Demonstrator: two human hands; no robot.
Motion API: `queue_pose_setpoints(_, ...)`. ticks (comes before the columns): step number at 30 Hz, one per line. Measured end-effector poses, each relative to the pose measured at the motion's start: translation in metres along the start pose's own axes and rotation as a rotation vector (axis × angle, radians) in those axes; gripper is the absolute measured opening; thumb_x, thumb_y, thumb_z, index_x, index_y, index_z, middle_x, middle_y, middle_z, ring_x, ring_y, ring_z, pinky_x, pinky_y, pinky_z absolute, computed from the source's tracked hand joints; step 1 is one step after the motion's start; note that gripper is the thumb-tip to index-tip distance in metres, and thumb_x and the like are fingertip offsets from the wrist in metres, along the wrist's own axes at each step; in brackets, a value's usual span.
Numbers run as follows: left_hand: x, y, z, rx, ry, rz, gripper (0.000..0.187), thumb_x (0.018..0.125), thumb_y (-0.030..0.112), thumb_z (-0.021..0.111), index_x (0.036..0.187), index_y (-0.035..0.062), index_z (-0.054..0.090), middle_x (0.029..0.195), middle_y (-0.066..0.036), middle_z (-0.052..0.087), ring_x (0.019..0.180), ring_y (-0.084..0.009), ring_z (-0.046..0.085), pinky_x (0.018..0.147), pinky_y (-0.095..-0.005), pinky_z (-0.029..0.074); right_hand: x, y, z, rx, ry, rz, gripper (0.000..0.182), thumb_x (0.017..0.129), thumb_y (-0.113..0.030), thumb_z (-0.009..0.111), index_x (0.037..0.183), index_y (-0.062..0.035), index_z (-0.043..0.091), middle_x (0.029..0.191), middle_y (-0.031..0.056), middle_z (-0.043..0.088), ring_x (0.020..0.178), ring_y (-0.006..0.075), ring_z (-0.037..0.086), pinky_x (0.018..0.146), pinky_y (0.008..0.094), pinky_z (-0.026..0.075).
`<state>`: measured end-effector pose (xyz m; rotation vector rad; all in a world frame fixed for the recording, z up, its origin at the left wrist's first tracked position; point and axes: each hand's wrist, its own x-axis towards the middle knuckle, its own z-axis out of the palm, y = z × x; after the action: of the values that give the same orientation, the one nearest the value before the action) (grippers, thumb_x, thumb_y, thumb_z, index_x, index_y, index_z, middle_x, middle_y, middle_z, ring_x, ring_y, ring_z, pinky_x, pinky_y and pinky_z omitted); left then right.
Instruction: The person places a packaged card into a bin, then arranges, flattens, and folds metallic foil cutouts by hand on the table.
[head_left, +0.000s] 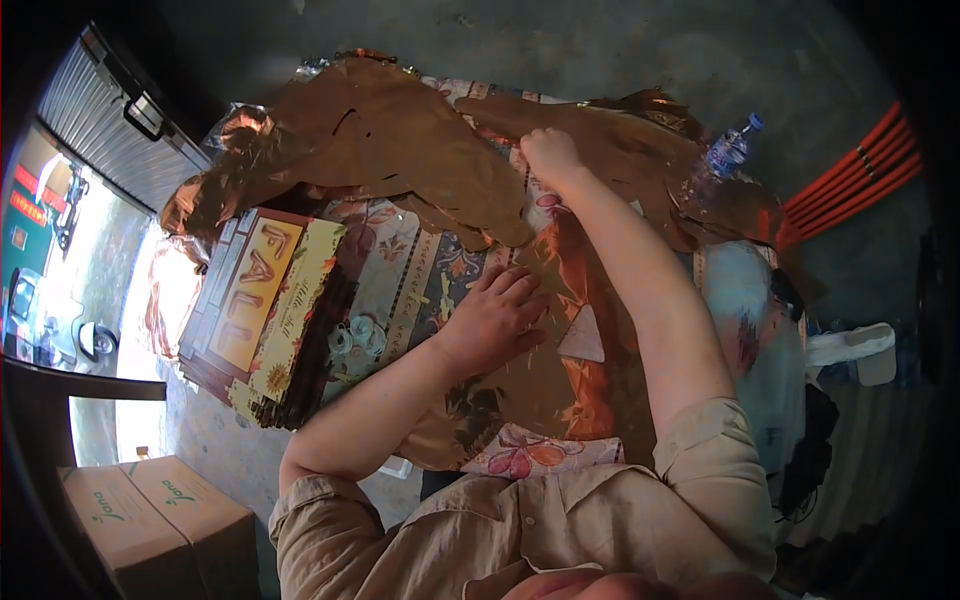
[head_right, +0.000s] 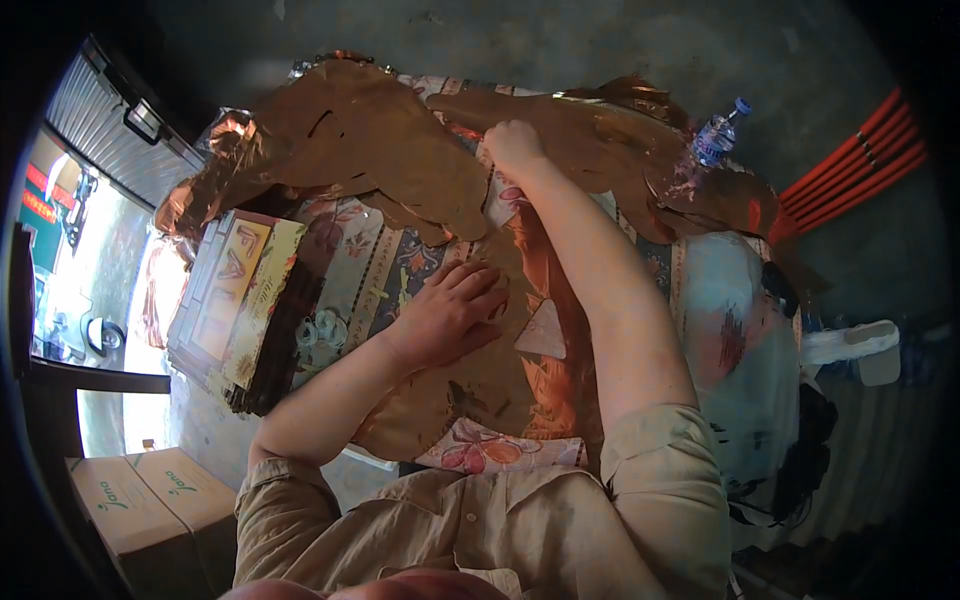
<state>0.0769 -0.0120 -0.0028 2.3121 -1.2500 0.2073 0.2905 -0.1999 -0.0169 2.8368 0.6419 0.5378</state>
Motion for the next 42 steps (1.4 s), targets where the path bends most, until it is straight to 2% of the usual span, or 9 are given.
queue_pose_setpoints(12,0.001,-0.001,0.001,-0.021,0.031,0.013,0.039,0.076,0.030,0.070,0.107,0.0078,0.061,0.121,-0.012,0.054,0.121,-0.0294,0.046,0.106,-0.0439,0.032,0.000,0.037,0.022,0.936,0.144,0.407,0.031,0.080,-0.024,0.073,0.066,-0.0022,0.055,0.057,0.0046,0.058,0.048,0.0179,0.058,0.045,0.0319,0.044)
queue_pose_setpoints(14,0.001,0.000,0.000,-0.025,0.038,0.009,0.037,0.076,0.029,0.069,0.105,0.0079,0.061,0.121,-0.012,0.054,0.121,-0.0293,0.047,0.106,-0.0440,0.032,-0.006,0.036,0.001,1.374,0.036,0.748,0.027,0.073,-0.027,0.074,0.072,-0.0018,0.064,0.060,0.0104,0.063,0.050,0.0213,0.061,0.053,0.0350,0.048)
queue_pose_setpoints(19,0.000,0.001,-0.001,-0.018,-0.011,0.004,0.044,0.077,0.029,0.070,0.114,0.0086,0.059,0.125,-0.013,0.053,0.122,-0.0308,0.046,0.105,-0.0442,0.034,-0.003,0.049,0.015,1.011,0.121,0.477,0.020,0.081,-0.015,0.063,0.072,0.0018,0.061,0.065,0.0189,0.063,0.054,0.0271,0.063,0.053,0.0398,0.047)
queue_pose_setpoints(21,0.000,0.000,-0.002,-0.007,-0.011,-0.005,0.044,0.078,0.030,0.070,0.115,0.0086,0.058,0.125,-0.013,0.052,0.122,-0.0308,0.046,0.105,-0.0442,0.034,0.004,0.044,0.015,0.683,0.482,0.212,0.020,0.082,-0.015,0.063,0.074,0.0022,0.056,0.063,0.0145,0.061,0.057,0.0238,0.062,0.055,0.0376,0.046)
queue_pose_setpoints(27,0.000,0.000,-0.002,-0.011,-0.008,-0.003,0.044,0.078,0.029,0.069,0.115,0.0079,0.058,0.126,-0.013,0.052,0.123,-0.0305,0.045,0.105,-0.0440,0.033,0.019,0.036,0.024,0.614,0.061,0.383,0.017,0.081,-0.015,0.062,0.082,0.0025,0.062,0.071,0.0143,0.063,0.065,0.0231,0.061,0.062,0.0369,0.047)
queue_pose_setpoints(32,0.000,-0.001,-0.002,-0.017,-0.026,-0.003,0.044,0.079,0.029,0.069,0.116,0.0081,0.058,0.126,-0.013,0.052,0.122,-0.0305,0.045,0.106,-0.0438,0.033,0.022,0.056,0.011,1.116,0.324,0.654,0.024,0.081,-0.019,0.067,0.079,0.0038,0.062,0.073,0.0077,0.064,0.063,0.0137,0.056,0.059,0.0337,0.045)
queue_pose_setpoints(36,-0.001,-0.001,-0.001,-0.029,-0.017,0.008,0.043,0.078,0.028,0.069,0.115,0.0083,0.058,0.126,-0.013,0.052,0.122,-0.0305,0.045,0.106,-0.0442,0.033,-0.002,0.055,0.011,0.900,0.214,0.294,0.018,0.082,-0.017,0.068,0.076,-0.0010,0.062,0.067,0.0030,0.062,0.061,0.0141,0.058,0.056,0.0288,0.046)
queue_pose_setpoints(40,-0.001,0.001,-0.001,-0.059,0.018,-0.003,0.039,0.076,0.028,0.070,0.109,0.0088,0.060,0.123,-0.013,0.053,0.122,-0.0302,0.045,0.106,-0.0450,0.032,0.003,0.093,-0.042,1.401,0.502,0.686,0.022,0.084,-0.020,0.069,0.074,-0.0026,0.061,0.062,0.0007,0.059,0.047,0.0067,0.051,0.043,0.0235,0.038)
queue_pose_setpoints(42,0.000,0.001,-0.002,-0.064,0.017,0.004,0.041,0.076,0.028,0.070,0.110,0.0090,0.060,0.123,-0.012,0.053,0.122,-0.0302,0.045,0.106,-0.0450,0.032,-0.008,0.113,-0.060,1.082,0.219,0.549,0.021,0.083,-0.021,0.069,0.077,-0.0024,0.063,0.060,0.0003,0.059,0.045,0.0067,0.050,0.041,0.0229,0.037)
